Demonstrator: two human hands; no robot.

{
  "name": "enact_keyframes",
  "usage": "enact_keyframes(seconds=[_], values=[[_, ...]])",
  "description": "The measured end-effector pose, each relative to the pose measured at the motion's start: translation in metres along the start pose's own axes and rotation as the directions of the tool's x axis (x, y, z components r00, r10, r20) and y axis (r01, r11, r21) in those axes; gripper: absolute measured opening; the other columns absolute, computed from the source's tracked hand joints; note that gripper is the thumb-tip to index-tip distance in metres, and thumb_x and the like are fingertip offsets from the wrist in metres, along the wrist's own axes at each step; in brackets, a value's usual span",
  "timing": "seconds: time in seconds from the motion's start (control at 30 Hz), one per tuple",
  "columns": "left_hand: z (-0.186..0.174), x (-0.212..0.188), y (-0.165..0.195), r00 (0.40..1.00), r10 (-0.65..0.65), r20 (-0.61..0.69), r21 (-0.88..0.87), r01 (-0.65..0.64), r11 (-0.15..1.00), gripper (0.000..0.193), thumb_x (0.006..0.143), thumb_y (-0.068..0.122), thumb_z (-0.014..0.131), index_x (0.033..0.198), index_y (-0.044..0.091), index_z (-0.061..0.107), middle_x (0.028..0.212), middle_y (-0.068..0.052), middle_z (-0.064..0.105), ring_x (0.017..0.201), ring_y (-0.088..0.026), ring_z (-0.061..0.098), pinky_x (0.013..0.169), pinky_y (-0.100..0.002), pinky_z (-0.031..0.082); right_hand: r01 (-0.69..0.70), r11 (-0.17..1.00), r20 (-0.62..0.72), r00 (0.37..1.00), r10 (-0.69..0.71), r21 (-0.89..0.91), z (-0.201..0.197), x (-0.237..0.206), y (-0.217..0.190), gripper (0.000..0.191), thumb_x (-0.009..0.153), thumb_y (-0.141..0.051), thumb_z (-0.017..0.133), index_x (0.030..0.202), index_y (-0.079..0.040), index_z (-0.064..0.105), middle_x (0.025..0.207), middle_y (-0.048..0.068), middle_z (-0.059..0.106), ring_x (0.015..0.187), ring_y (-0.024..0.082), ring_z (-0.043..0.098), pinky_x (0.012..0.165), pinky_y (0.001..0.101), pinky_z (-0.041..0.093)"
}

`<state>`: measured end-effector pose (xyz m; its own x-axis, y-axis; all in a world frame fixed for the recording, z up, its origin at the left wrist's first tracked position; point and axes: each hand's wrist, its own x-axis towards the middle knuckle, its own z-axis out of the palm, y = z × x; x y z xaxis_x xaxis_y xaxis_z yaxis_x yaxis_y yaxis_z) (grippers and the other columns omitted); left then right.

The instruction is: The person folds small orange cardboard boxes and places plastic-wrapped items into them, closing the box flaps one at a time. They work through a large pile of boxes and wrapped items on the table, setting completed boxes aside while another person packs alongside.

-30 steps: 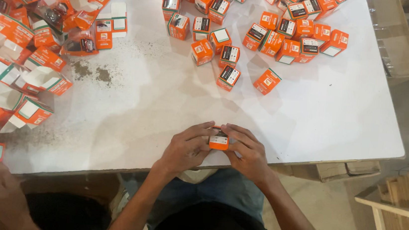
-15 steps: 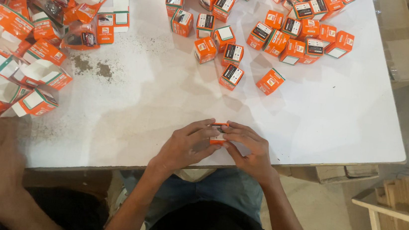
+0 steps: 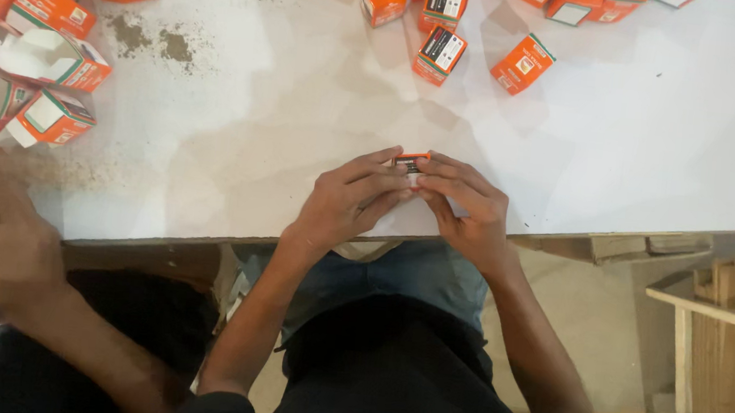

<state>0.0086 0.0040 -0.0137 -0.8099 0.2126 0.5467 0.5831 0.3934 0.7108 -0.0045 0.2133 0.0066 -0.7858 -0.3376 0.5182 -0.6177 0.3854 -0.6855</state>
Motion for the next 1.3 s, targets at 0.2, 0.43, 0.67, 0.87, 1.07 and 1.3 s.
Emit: enact_keyframes(seconds=[0.2, 0.43, 0.67, 0.87, 1.07, 1.3], values=[[0.004, -0.001, 0.003, 1.0, 0.021, 0.01, 0.067, -0.022, 0.998, 0.019, 0.09, 0.006, 0.081, 0.105, 0.009, 0.07, 0.112, -0.009, 0.072, 0.124, -0.031, 0.068, 0.095, -0.039, 0.062, 0.046, 0.995, -0.004, 0.999, -0.047, -0.087, -0.001, -0.001, -0.002, 0.019, 0.088, 0.005, 0.078, 0.104, -0.001, 0.071, 0.114, 0.012, 0.075, 0.113, 0.031, 0.072, 0.095, 0.0385, 0.06], [0.013, 0.005, 0.019, 0.999, 0.005, -0.033, 0.192, 0.001, 0.981, 0.017, 0.092, 0.005, 0.079, 0.105, 0.007, 0.068, 0.108, -0.009, 0.07, 0.121, -0.031, 0.07, 0.084, -0.039, 0.062, 0.058, 0.99, -0.044, 0.997, -0.064, -0.13, 0.001, 0.01, -0.011, 0.022, 0.086, 0.013, 0.07, 0.103, -0.002, 0.067, 0.114, 0.01, 0.074, 0.109, 0.031, 0.072, 0.089, 0.038, 0.06], [0.011, 0.008, 0.02, 0.991, -0.098, -0.096, 0.028, 0.101, 0.994, 0.018, 0.093, 0.005, 0.078, 0.107, 0.008, 0.068, 0.11, -0.006, 0.073, 0.117, -0.027, 0.072, 0.091, -0.038, 0.063, 0.003, 0.993, 0.033, 0.999, 0.001, -0.119, -0.004, 0.015, -0.01, 0.023, 0.086, 0.013, 0.068, 0.103, -0.002, 0.066, 0.104, 0.009, 0.072, 0.099, 0.03, 0.07, 0.081, 0.0381, 0.059], [0.009, 0.004, 0.027, 0.992, -0.111, -0.065, -0.001, 0.111, 0.994, 0.02, 0.091, 0.006, 0.081, 0.107, 0.009, 0.07, 0.113, -0.008, 0.07, 0.123, -0.032, 0.07, 0.092, -0.038, 0.063, 0.011, 0.997, 0.094, 0.996, -0.004, -0.078, -0.015, 0.017, -0.011, 0.016, 0.089, 0.003, 0.075, 0.102, -0.004, 0.069, 0.11, 0.008, 0.073, 0.103, 0.028, 0.069, 0.083, 0.0377, 0.059], [0.004, -0.005, 0.024, 0.998, 0.058, 0.016, 0.182, -0.06, 0.982, 0.025, 0.084, 0.007, 0.085, 0.103, 0.011, 0.068, 0.115, -0.005, 0.068, 0.126, -0.033, 0.066, 0.097, -0.042, 0.061, 0.08, 0.99, 0.166, 0.984, -0.061, -0.112, -0.021, 0.009, -0.012, 0.022, 0.084, 0.0, 0.078, 0.106, -0.005, 0.074, 0.118, 0.007, 0.072, 0.112, 0.029, 0.069, 0.088, 0.0378, 0.059], [0.003, 0.007, 0.025, 0.998, -0.034, 0.06, 0.142, 0.025, 0.989, 0.027, 0.084, 0.01, 0.085, 0.103, 0.011, 0.065, 0.116, -0.005, 0.068, 0.128, -0.033, 0.065, 0.097, -0.04, 0.058, 0.108, 0.986, 0.245, 0.967, -0.074, -0.125, -0.026, 0.008, -0.01, 0.018, 0.082, -0.003, 0.079, 0.098, -0.007, 0.073, 0.121, 0.007, 0.07, 0.119, 0.028, 0.068, 0.09, 0.038, 0.059]])
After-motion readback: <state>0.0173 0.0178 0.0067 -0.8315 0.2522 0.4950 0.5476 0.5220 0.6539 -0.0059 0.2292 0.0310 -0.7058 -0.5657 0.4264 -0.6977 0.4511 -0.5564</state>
